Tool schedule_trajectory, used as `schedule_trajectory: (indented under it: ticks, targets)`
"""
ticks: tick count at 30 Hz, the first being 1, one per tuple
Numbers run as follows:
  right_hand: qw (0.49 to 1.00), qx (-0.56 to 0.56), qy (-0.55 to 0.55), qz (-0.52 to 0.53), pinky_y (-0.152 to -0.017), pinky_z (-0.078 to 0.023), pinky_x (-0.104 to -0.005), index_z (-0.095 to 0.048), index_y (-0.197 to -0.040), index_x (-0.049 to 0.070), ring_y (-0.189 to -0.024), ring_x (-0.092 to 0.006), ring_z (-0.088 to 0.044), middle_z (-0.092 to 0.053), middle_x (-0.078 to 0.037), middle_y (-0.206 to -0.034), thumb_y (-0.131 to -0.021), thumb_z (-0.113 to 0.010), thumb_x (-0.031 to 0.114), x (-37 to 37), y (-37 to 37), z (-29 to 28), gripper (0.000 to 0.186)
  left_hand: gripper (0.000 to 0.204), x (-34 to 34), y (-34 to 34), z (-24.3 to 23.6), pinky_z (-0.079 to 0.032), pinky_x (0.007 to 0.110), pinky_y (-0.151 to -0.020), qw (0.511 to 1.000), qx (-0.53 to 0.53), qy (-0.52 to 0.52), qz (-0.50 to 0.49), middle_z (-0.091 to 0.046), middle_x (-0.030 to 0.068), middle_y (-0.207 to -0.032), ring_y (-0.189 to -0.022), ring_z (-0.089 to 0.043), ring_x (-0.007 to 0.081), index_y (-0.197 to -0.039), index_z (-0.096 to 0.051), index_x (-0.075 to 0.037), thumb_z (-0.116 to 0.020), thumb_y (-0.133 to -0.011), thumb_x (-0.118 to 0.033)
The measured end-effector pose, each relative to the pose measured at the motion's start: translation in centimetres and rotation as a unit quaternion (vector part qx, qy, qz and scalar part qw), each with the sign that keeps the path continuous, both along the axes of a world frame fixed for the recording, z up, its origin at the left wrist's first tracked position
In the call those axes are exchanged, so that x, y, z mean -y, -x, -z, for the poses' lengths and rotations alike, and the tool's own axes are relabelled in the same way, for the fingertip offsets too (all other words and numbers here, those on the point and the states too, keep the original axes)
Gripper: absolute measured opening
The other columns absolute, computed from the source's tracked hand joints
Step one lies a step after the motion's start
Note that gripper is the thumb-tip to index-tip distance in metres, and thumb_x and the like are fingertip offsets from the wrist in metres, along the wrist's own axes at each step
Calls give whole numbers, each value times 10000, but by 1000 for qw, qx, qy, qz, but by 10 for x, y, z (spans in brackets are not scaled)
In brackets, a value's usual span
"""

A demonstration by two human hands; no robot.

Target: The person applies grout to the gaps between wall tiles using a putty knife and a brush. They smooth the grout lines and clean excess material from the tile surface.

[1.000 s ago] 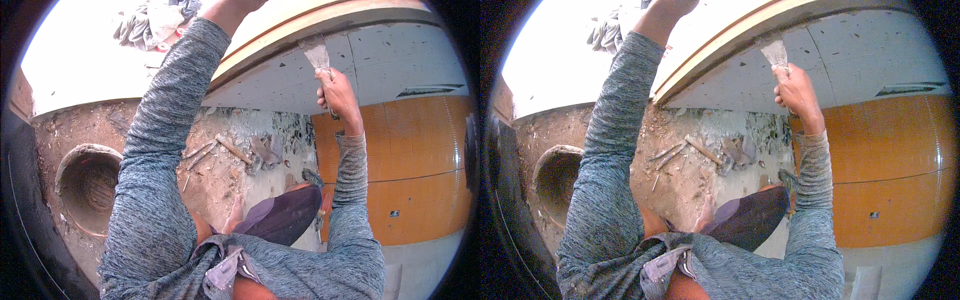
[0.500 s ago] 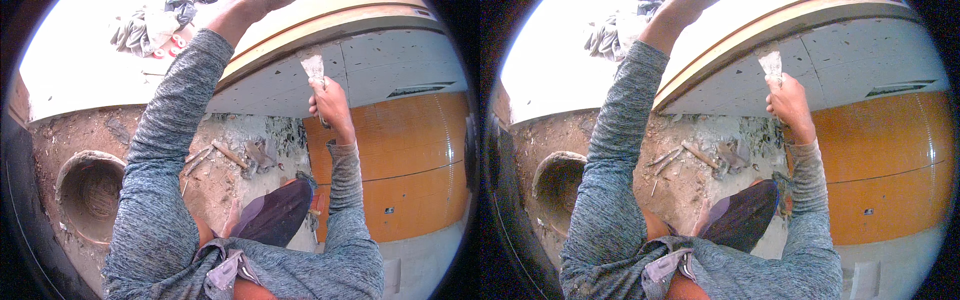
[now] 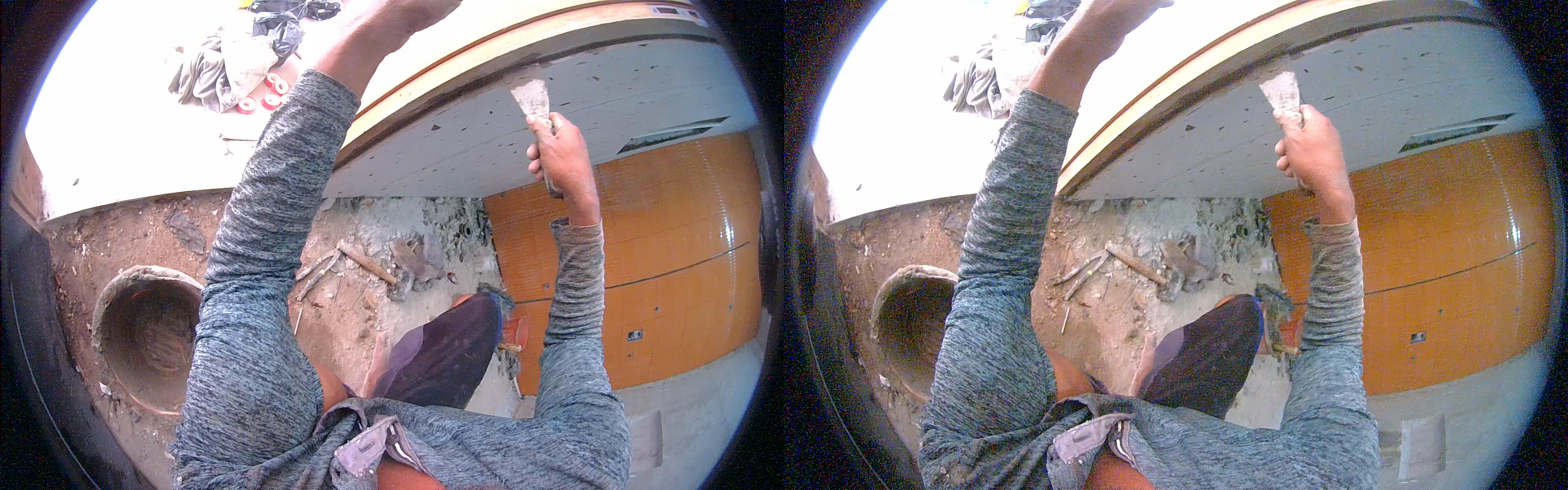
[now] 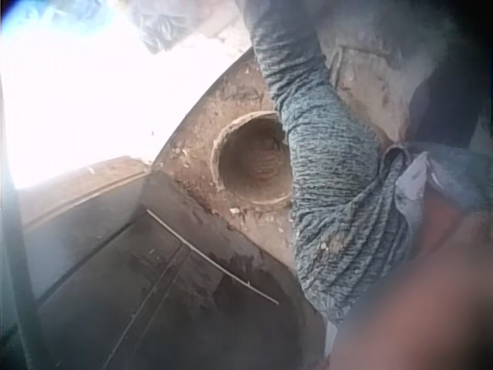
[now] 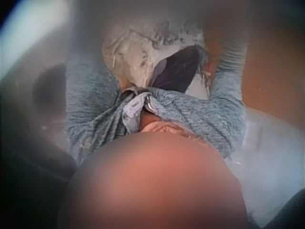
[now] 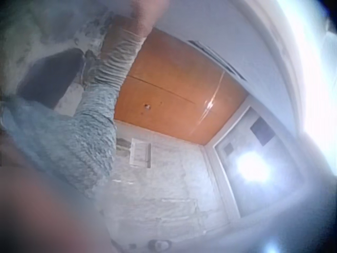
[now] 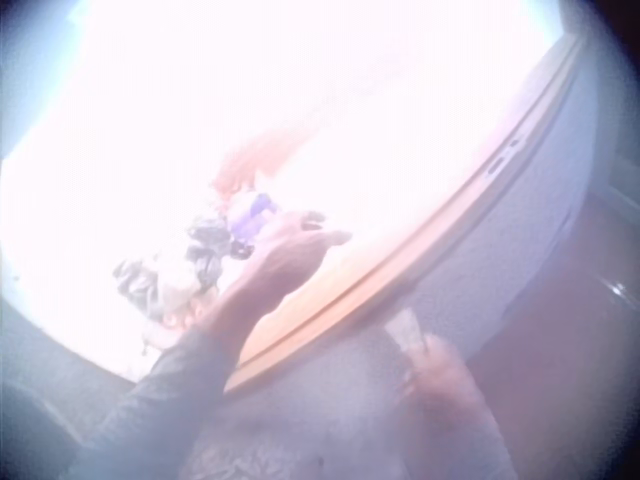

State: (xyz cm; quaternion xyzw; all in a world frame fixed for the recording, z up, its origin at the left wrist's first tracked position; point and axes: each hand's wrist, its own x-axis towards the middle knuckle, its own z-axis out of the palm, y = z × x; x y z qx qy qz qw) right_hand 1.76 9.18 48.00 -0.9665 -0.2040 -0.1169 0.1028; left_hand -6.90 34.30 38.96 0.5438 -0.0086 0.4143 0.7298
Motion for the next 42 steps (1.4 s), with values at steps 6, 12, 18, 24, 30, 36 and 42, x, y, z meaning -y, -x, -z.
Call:
schedule_trajectory:
  ticks: [6, 12, 18, 24, 30, 36, 42]
  targets:
    - [987, -111, -109, -26, -413, -472, -298, -612, -1081, 46, -465, -126, -576, -602, -43, -660, -1020, -578, 295, 8, -12, -6, 259, 504, -10, -16, -2, -495, 429, -1040, 1000, -6, 11, 18, -612, 228, -1351, -1245, -593, 294, -1324, -602, 43, -659, -964, -304]
    - [984, -171, -57, -4, -418, -451, -264, -613, -1050, 60, -462, -99, -558, -579, -11, -651, -1041, -548, 308, 2, -7, 50, 257, 355, -4, 27, 0, -571, 337, -811, 995, 20, -59, 79, -712, 158, -1113, -968, -685, 193, -1148, -711, 3, -671, -956, -293]
    - [995, -96, 34, -8, -423, -449, -270, -608, -1007, 43, -458, -98, -559, -588, -25, -652, -1041, -539, 296, 1, -11, 46, 264, 327, 9, 32, -5, -573, 311, -734, 997, 3, 7, 73, -727, 132, -1021, -870, -694, 168, -1126, -715, -2, -678, -948, -273]
    - [996, -87, 3, -22, -421, -451, -310, -622, -1018, 28, -460, -128, -595, -624, -53, -644, -1027, -564, 291, 12, -15, 27, 269, 419, -10, -17, 2, -527, 412, -963, 1000, 1, -28, -4, -667, 197, -1227, -1146, -635, 261, -1236, -652, 31, -667, -955, -280]
    - [991, -98, -58, -64, -434, -439, -256, -626, -1042, 33, -466, -85, -550, -579, -12, -641, -1062, -529, 314, 11, 3, 24, 297, 494, -10, -8, 10, -434, 467, -1105, 1000, 7, -7, 9, -567, 254, -1394, -1311, -533, 344, -1340, -589, 33, -652, -963, -280]
    - [994, -93, 2, -58, -436, -444, -291, -641, -1008, 38, -447, -100, -543, -591, -24, -611, -1028, -555, 325, 27, -46, 16, 300, 523, -4, 1, 1, -466, 464, -1078, 999, -15, -30, -6, -579, 254, -1375, -1280, -561, 342, -1346, -583, 44, -676, -946, -281]
    - [996, -66, 26, -49, -436, -437, -294, -645, -1020, 37, -451, -106, -539, -588, -29, -609, -1032, -543, 340, 21, -26, 22, 320, 564, -2, -11, 8, -479, 452, -1062, 993, 31, 61, 95, -594, 270, -1326, -1270, -566, 343, -1363, -533, 78, -683, -941, -266]
